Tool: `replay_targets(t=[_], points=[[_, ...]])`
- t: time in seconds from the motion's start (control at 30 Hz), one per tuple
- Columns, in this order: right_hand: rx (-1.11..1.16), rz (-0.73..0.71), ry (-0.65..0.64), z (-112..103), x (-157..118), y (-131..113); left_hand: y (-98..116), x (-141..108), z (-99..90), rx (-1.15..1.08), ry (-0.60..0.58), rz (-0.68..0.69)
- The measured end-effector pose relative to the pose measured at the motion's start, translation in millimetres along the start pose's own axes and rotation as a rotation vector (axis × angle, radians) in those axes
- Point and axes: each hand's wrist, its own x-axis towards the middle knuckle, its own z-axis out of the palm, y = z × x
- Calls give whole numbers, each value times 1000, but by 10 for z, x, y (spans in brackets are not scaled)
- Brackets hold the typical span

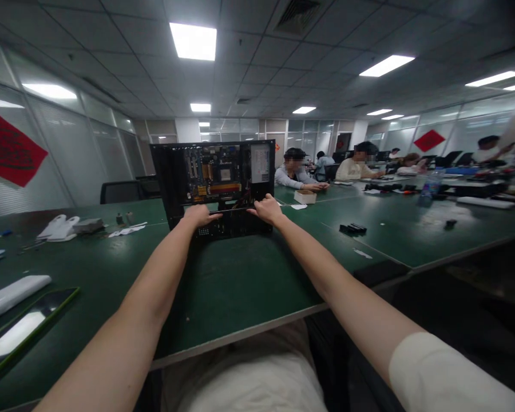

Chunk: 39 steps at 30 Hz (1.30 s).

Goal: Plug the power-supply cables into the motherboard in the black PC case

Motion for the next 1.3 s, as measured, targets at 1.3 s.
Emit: replay_targets(t=[1.3], points=[[31,-31,201,-983,-1337,-529,18,-2041,-262,-24,232,152]])
